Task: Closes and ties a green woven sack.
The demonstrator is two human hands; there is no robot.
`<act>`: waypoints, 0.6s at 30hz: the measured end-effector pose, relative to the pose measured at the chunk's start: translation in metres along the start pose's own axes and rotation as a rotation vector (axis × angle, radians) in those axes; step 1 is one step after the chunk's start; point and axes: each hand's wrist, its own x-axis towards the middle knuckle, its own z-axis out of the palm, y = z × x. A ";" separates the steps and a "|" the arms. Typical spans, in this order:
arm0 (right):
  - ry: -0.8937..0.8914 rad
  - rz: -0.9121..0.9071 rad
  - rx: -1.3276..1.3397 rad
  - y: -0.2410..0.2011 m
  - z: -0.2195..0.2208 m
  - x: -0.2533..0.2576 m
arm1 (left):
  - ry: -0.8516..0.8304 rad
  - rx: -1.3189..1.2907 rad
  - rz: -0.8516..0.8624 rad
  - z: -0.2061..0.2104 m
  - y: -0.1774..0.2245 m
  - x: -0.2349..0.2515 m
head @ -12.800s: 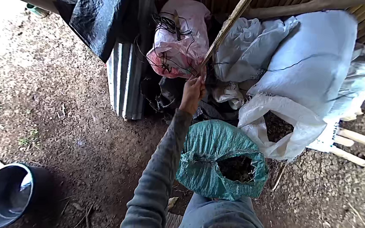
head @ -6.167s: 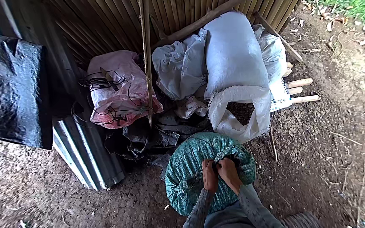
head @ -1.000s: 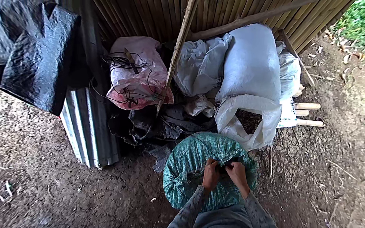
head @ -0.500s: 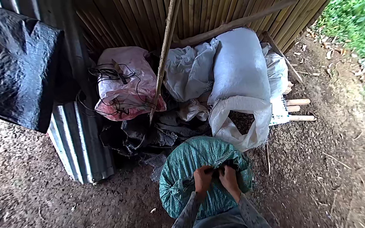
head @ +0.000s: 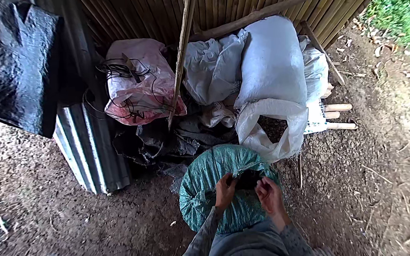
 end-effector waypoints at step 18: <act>-0.162 -0.562 -0.175 -0.119 -0.046 -0.096 | -0.042 0.236 -0.076 -0.014 0.020 0.007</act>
